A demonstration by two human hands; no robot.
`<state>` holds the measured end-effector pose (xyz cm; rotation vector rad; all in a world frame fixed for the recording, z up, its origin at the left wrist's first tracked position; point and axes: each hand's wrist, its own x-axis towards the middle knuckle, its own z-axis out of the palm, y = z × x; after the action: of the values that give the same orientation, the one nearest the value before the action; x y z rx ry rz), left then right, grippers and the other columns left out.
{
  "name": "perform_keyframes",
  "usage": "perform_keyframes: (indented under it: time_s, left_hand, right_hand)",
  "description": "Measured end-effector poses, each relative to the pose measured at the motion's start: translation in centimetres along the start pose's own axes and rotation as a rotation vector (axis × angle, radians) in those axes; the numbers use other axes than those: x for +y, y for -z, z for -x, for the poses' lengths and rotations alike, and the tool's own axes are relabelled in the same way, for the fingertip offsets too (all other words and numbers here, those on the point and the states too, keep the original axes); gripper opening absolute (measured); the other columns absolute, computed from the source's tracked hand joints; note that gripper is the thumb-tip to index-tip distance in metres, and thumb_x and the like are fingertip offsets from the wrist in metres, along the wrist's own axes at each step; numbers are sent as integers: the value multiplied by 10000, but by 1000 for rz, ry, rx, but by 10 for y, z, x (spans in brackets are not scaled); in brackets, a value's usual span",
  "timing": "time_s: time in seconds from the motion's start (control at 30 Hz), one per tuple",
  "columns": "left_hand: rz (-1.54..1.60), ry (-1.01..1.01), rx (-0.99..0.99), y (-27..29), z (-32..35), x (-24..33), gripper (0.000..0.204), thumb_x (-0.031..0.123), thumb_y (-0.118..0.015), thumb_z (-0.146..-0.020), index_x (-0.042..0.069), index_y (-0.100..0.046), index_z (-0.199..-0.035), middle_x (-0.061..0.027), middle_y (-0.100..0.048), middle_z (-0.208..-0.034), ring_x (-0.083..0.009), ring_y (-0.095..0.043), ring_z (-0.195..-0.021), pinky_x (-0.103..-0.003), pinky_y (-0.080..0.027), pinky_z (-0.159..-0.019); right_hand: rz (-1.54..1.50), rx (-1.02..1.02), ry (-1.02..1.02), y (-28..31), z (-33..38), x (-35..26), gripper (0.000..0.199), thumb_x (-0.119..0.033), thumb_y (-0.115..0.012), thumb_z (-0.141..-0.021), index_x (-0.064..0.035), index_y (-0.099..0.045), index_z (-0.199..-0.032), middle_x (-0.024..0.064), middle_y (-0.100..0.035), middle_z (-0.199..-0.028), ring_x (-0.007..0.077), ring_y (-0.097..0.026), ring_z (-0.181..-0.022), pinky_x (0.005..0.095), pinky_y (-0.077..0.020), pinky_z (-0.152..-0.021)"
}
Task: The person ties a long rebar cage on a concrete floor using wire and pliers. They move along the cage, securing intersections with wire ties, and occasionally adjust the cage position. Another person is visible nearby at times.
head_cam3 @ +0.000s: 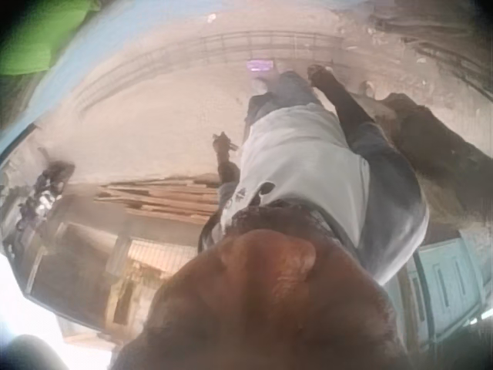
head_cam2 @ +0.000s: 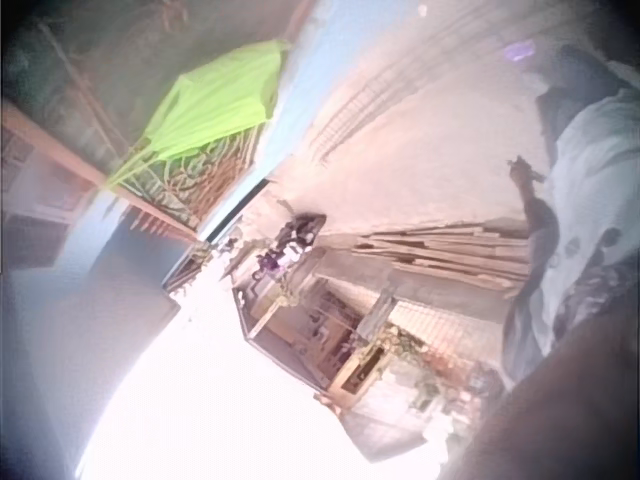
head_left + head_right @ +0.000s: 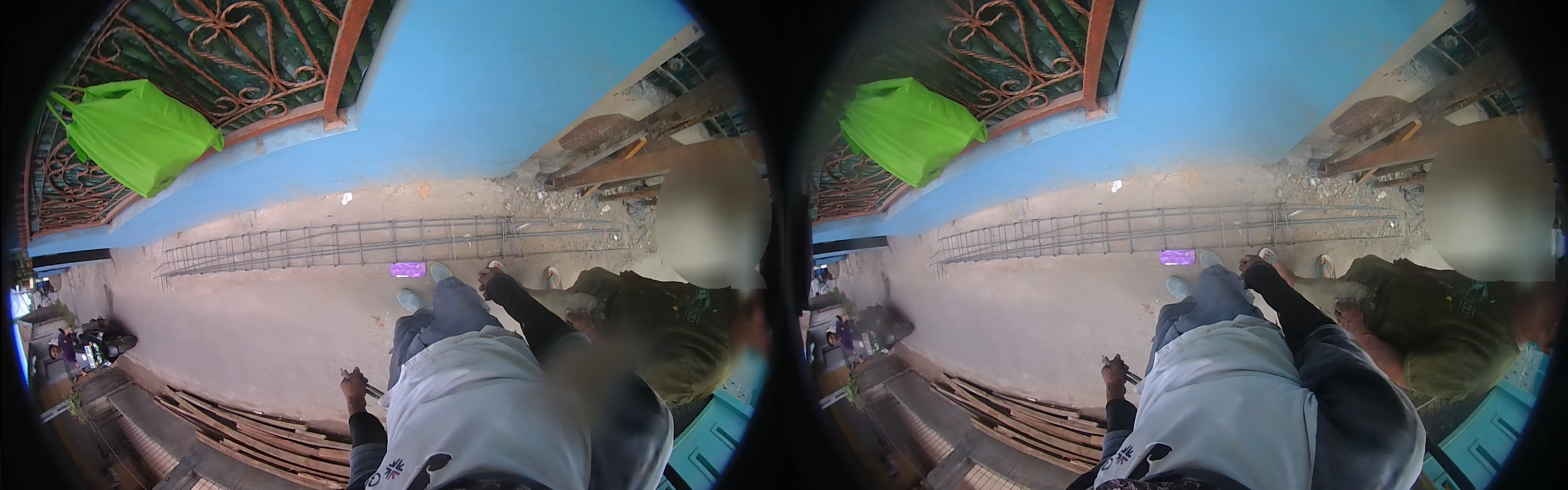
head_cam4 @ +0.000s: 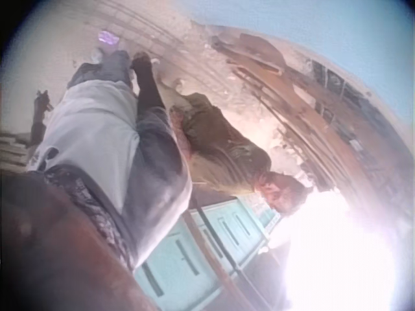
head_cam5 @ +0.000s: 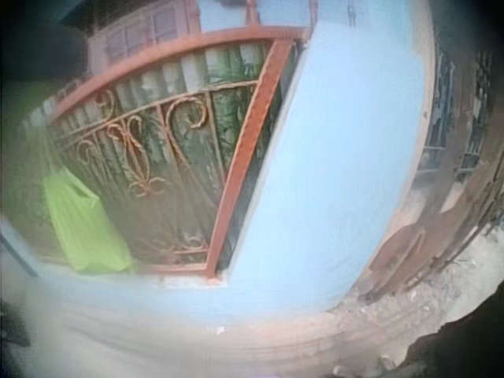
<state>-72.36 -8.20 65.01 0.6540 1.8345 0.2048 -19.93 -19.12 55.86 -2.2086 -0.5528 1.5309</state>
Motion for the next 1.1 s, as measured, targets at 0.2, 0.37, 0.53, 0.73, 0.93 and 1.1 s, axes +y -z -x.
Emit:
perform_keyframes:
  time_s: [0.2, 0.37, 0.53, 0.73, 0.93, 1.1]
  left_hand:
    - [113, -42, 22, -34, 20, -27, 214, 182, -627, -854, 87, -524, -693, -5, -507, -586, -125, -503, -506, -307, -378, -462]
    - [278, -20, 75, -64, 26, -45, 205, 179, -635, -841, 74, -536, -695, -10, -516, -590, -135, -515, -507, -320, -400, -472]
    - [228, 9, 128, -78, 38, -84, 233, 214, -651, -824, 18, -618, -703, -70, -612, -641, -178, -589, -566, -341, -453, -525]
    - [136, 125, 179, -69, 25, -110, 333, 295, -656, -817, -31, -660, -752, -126, -671, -696, -223, -641, -618, -370, -497, -602]
    - [158, 166, 197, -27, -11, -82, 400, 350, -640, -816, -45, -675, -764, -153, -674, -684, -266, -661, -651, -404, -510, -644]
    - [168, 117, 206, 43, -79, -36, 397, 361, -639, -826, -32, -680, -789, -153, -683, -703, -266, -671, -658, -393, -518, -652]
  right_hand:
    - [208, -106, 428, 36, -23, -160, 354, -164, -567, -864, -36, -612, -1192, 127, -683, -843, 173, -635, -630, 338, -517, -584]
    - [164, -113, 457, 57, 3, -359, 296, -231, -546, -893, -48, -637, -1107, 74, -677, -818, 150, -612, -617, 319, -508, -603]
    - [-13, -26, 687, 48, 32, -518, 310, -275, -556, -930, -18, -638, -1082, 48, -633, -768, 106, -543, -593, 267, -465, -545]
    - [-779, 91, 523, 74, -48, -642, 260, -256, -594, -940, -34, -543, -1065, 95, -573, -795, 201, -582, -628, 330, -495, -468]
    - [-828, 409, 232, 82, -102, -671, 645, -496, -579, -906, 37, -487, -1257, 194, -646, -998, 306, -634, -777, 422, -505, -653]
    - [-545, 690, 505, 54, -88, -652, 534, -390, -574, -927, 83, -540, -1173, 197, -664, -998, 296, -671, -813, 382, -541, -661]
